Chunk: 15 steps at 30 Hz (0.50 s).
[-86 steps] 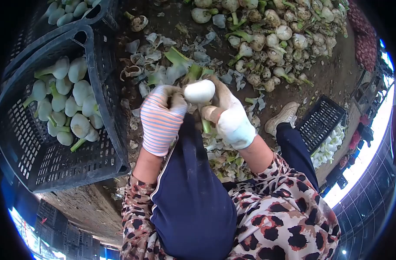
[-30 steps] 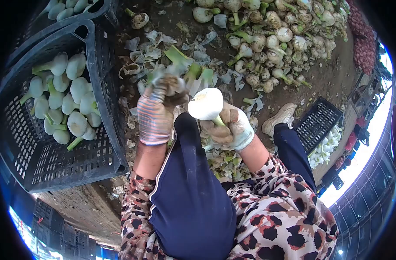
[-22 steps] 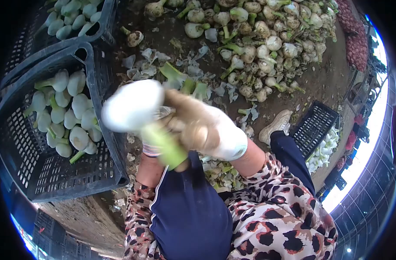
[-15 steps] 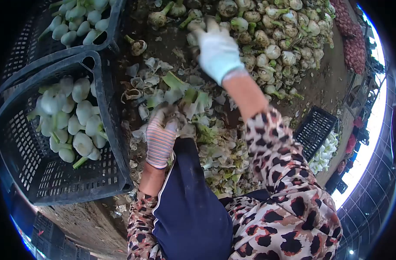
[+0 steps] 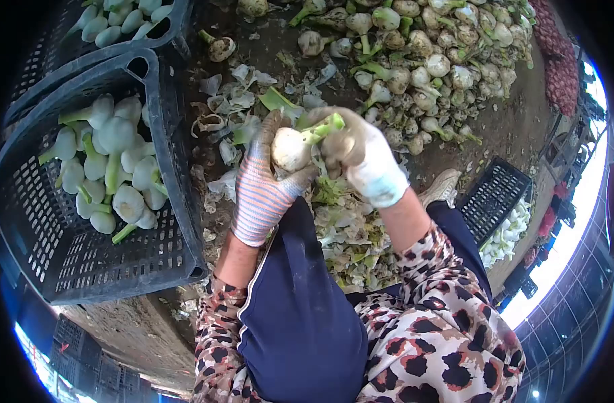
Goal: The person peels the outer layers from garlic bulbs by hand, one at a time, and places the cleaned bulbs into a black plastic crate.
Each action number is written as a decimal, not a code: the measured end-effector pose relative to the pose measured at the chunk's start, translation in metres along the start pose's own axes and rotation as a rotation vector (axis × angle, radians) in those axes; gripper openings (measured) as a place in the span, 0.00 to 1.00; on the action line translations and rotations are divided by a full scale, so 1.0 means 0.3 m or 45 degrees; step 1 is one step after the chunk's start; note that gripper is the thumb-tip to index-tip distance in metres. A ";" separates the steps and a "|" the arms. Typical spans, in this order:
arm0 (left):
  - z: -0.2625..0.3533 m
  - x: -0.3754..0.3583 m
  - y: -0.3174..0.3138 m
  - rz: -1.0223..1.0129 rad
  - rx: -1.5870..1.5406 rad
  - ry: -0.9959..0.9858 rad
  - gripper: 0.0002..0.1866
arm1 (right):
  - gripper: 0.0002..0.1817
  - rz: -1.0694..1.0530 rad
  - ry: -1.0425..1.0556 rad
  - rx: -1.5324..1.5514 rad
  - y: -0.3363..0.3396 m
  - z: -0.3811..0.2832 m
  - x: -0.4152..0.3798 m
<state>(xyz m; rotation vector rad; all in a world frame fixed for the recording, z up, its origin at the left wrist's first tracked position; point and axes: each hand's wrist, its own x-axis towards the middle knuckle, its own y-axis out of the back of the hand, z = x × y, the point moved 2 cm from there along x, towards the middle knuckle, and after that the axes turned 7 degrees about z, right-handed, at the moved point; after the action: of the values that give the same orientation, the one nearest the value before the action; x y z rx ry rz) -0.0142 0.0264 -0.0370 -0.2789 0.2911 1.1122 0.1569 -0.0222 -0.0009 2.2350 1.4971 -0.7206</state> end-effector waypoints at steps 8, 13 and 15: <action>0.090 -0.035 -0.007 0.005 0.674 -0.469 0.50 | 0.30 -0.078 0.050 0.424 -0.038 0.064 -0.044; 0.052 -0.053 -0.001 -0.022 0.440 -0.285 0.48 | 0.31 -0.212 0.001 0.428 -0.018 0.054 -0.051; 0.069 -0.056 0.005 -0.013 0.375 -0.228 0.49 | 0.31 -0.266 -0.027 0.466 -0.020 0.049 -0.056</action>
<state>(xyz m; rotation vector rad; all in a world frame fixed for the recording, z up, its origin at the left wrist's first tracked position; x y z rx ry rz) -0.0206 0.0207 -0.0117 0.0801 0.2889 1.0610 0.1429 -0.0407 -0.0029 2.3331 1.7210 -1.1611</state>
